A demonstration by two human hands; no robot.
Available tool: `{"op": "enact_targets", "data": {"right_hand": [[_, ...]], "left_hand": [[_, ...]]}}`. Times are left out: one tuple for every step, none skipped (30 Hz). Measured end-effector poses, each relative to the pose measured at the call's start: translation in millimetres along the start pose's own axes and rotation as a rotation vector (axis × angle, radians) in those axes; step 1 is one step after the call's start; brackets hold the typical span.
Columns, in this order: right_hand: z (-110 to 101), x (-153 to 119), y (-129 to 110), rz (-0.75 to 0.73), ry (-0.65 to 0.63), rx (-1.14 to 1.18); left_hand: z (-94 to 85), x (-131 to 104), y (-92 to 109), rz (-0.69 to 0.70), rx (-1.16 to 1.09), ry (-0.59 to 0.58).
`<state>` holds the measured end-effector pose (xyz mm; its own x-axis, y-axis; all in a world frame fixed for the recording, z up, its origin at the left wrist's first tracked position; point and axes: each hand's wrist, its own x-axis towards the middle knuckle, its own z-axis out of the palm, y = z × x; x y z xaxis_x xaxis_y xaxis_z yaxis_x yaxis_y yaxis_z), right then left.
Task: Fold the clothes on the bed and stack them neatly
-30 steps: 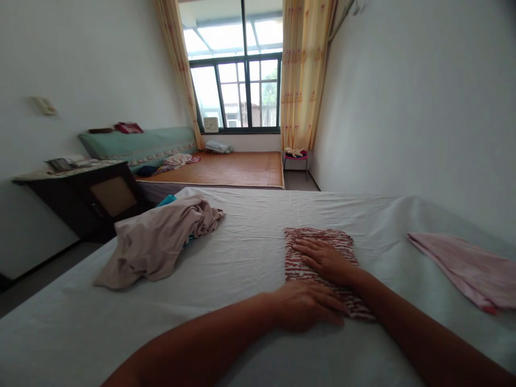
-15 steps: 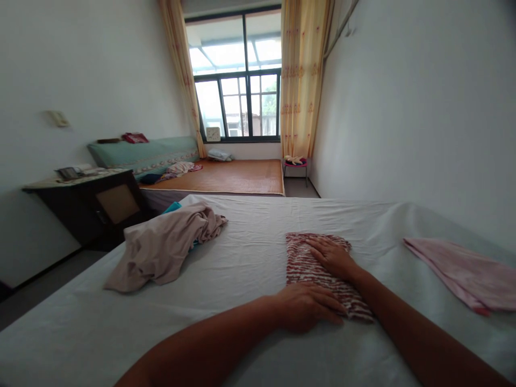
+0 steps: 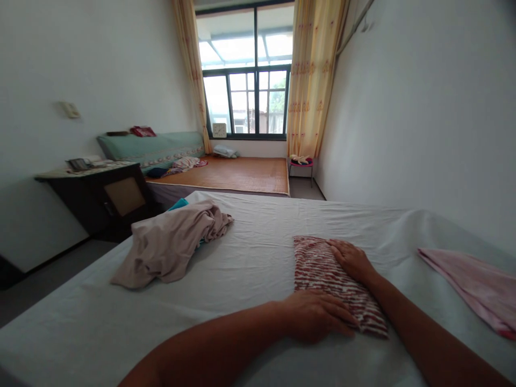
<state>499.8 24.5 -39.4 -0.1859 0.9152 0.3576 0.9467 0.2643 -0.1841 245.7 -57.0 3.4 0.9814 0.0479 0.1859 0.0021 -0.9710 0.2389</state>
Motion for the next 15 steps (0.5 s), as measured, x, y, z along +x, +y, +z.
{"op": "enact_targets", "data": {"right_hand": [[1,0,3,0.010,0.007,0.009],[3,1,5,0.024,0.011,0.020],[4,1,6,0.041,0.011,0.029],[5,1,7,0.059,0.009,0.038],[6,1,8,0.074,0.006,0.043],[6,1,8,0.086,0.002,0.046],[7,0,7,0.095,0.001,0.046],[6,0,7,0.100,0.001,0.042],[5,-1,6,0.098,0.003,0.033],[4,-1,4,0.087,0.004,0.015],[1,-2,1,0.070,0.001,-0.015],[-3,-1,-2,0.051,-0.009,-0.058],[-7,-1,-7,0.035,-0.023,-0.116],[-12,-1,-13,0.026,-0.036,-0.183],[-18,-1,-21,0.019,-0.046,-0.248]], "left_hand": [[0.1,0,0,-0.002,-0.001,-0.002],[0.5,-1,-1,-0.003,0.000,-0.001],[1.1,-1,-1,0.004,0.001,0.000],[2.0,-2,-1,0.018,0.000,0.002],[3.2,-2,-2,0.037,-0.006,0.009],[4.5,-2,-2,0.054,-0.019,0.023],[5.8,-2,-2,0.072,-0.045,0.044],[6.7,-2,-3,0.087,-0.084,0.074],[7.2,-2,-5,0.087,-0.132,0.119],[6.9,-2,-8,0.064,-0.182,0.181],[5.8,-3,-12,0.015,-0.224,0.259],[3.8,-4,-17,-0.060,-0.250,0.346],[1.3,-7,-23,-0.152,-0.255,0.432],[-1.5,-10,-30,-0.249,-0.237,0.506],[-4.2,-15,-37,-0.330,-0.206,0.553]]}}
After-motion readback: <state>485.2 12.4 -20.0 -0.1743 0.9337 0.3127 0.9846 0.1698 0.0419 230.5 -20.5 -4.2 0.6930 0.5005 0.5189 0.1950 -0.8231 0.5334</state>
